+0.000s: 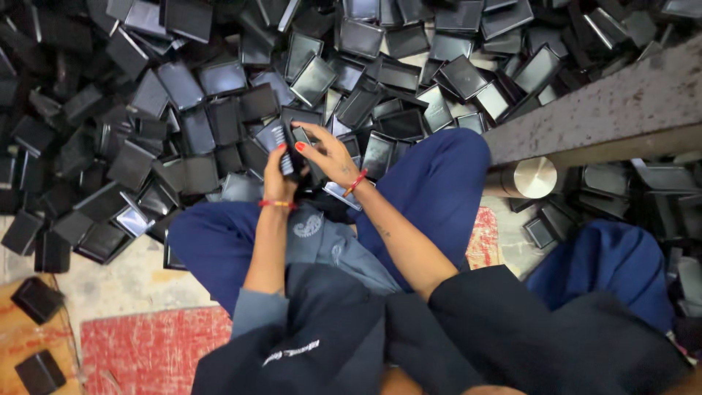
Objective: The person sits on the floor and repeatedly picks up small black rectangular components from a large pile. They align and press two pieces together to form a single unit, then place the assembled item aside. The process is repeated continuously with items from the surrounding pile.
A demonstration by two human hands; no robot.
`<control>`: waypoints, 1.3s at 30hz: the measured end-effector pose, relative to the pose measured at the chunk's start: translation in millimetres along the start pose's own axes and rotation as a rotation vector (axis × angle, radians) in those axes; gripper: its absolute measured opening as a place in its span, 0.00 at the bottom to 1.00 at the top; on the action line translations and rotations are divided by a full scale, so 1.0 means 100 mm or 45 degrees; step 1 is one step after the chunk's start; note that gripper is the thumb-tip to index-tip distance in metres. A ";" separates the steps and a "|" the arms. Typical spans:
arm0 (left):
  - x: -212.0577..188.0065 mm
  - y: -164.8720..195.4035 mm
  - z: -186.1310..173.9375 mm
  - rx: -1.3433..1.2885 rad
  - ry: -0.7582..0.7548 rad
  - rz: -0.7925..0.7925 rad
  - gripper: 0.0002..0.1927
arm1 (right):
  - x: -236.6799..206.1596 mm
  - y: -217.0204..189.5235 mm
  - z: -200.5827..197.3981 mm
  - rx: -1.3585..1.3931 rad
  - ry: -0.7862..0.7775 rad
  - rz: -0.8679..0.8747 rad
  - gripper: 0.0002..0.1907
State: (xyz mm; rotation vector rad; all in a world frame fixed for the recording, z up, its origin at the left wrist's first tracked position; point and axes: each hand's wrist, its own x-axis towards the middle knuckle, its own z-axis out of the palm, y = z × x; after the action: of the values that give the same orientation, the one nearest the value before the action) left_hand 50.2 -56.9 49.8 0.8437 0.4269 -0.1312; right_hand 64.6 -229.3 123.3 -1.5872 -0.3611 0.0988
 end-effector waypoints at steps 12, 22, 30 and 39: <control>-0.60 0.29 0.20 1.436 0.346 0.736 0.36 | 0.05 -0.05 0.16 0.112 0.314 0.063 0.23; -0.44 -0.09 0.16 0.758 0.069 0.585 0.29 | 0.01 -0.04 0.37 0.247 0.151 0.099 0.20; -0.51 -0.19 0.08 0.610 0.112 0.555 0.28 | -0.05 0.06 0.36 0.156 0.083 0.142 0.20; -0.52 -0.23 0.19 0.507 0.035 0.557 0.28 | -0.02 0.14 0.26 -0.035 0.047 0.048 0.20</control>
State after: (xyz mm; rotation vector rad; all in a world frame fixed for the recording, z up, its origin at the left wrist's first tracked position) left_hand 2.4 -89.9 66.6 1.3132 0.2350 0.2078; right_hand 57.1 -205.0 108.0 -1.6212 -0.3050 0.0942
